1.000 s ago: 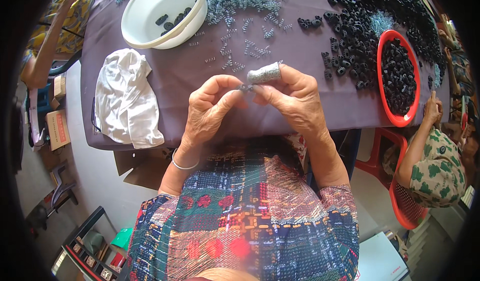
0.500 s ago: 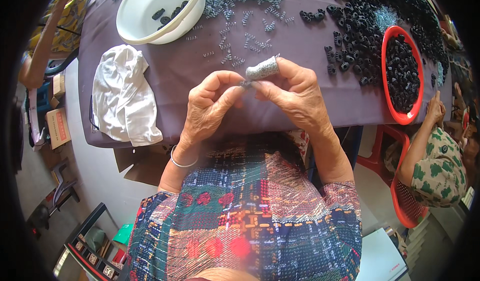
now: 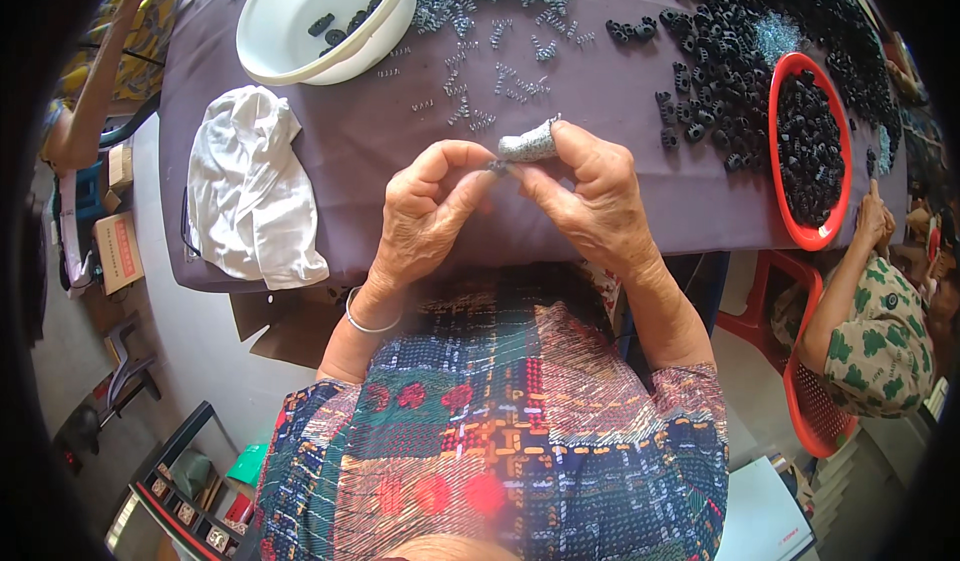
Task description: The person assembles plastic cord locks by hand, picking up small plastic components and springs from the table and fitting them together.
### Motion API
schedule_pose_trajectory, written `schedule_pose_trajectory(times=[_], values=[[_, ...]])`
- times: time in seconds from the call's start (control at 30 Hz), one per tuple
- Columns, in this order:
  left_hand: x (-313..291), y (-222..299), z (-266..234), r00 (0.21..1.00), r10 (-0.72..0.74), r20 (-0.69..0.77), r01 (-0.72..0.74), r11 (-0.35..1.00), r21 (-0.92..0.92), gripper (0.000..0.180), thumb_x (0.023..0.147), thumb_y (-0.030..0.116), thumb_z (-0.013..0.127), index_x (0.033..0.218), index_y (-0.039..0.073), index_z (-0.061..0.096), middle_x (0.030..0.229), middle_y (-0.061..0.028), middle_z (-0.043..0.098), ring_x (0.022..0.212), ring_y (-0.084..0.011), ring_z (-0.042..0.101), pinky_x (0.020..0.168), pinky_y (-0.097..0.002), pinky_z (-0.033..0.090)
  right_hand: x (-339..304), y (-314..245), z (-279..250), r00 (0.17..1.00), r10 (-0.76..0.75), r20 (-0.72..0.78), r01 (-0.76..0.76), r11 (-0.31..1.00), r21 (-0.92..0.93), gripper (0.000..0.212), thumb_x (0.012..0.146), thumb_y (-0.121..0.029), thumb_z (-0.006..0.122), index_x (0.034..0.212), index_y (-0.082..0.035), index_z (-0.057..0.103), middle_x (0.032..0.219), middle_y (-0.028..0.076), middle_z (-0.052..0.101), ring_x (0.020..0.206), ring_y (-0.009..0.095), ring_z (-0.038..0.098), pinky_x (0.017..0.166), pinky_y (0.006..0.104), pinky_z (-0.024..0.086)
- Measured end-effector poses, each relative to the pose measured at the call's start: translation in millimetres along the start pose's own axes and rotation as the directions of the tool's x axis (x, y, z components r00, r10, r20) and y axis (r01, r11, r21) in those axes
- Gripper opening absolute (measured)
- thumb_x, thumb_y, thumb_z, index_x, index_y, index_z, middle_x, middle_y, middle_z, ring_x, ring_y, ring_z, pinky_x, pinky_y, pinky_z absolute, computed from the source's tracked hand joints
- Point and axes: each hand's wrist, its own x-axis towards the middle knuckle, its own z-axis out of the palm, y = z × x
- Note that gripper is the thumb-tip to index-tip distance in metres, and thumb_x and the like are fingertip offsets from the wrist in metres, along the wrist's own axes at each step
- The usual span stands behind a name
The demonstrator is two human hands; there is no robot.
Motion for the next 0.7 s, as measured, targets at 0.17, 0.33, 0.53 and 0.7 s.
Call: schedule_pose_trajectory(times=[0.17,0.33,0.53,0.7], values=[[-1.4,-3.7,1.5,0.998,0.046,-0.048,-0.041,0.994,0.099,0.014,0.089,0.001,0.063,0.102,-0.001,0.061,0.078,-0.0016,0.064,0.067,-0.0069,0.060,0.061,-0.0206,0.049,1.9,5.2,3.6,0.992,-0.128,-0.016,0.126,0.986,-0.109,0.017,0.080,0.002,0.068,0.097,0.003,0.065,0.082,0.010,0.066,0.073,0.012,0.064,0.065,0.0254,0.051],[4.0,-5.1,2.2,0.997,0.063,-0.054,-0.057,0.994,0.097,0.012,0.088,-0.001,0.063,0.101,-0.001,0.062,0.077,-0.0018,0.063,0.067,-0.0075,0.061,0.060,-0.0212,0.049,5.8,7.6,4.7,0.991,-0.129,-0.029,0.123,0.980,-0.155,0.015,0.079,0.003,0.068,0.094,0.003,0.065,0.079,0.011,0.064,0.070,0.015,0.063,0.063,0.0268,0.050],[2.3,-2.6,-0.7,0.992,0.078,-0.099,-0.067,0.992,0.102,0.009,0.087,-0.003,0.063,0.095,-0.003,0.059,0.080,-0.0073,0.063,0.065,-0.0119,0.063,0.056,-0.0244,0.051,9.6,9.7,11.9,0.973,-0.230,-0.031,0.221,0.960,-0.173,0.014,0.077,0.005,0.067,0.091,0.002,0.063,0.076,0.012,0.061,0.066,0.020,0.062,0.059,0.0298,0.048],[3.0,-11.9,4.7,0.991,0.090,-0.100,-0.079,0.991,0.111,0.010,0.088,-0.003,0.062,0.097,-0.002,0.062,0.078,-0.0049,0.062,0.066,-0.0087,0.061,0.058,-0.0244,0.050,6.2,13.7,10.8,0.974,-0.219,-0.060,0.200,0.953,-0.228,0.016,0.075,0.008,0.065,0.090,0.002,0.061,0.076,0.013,0.059,0.065,0.027,0.060,0.059,0.0323,0.046]])
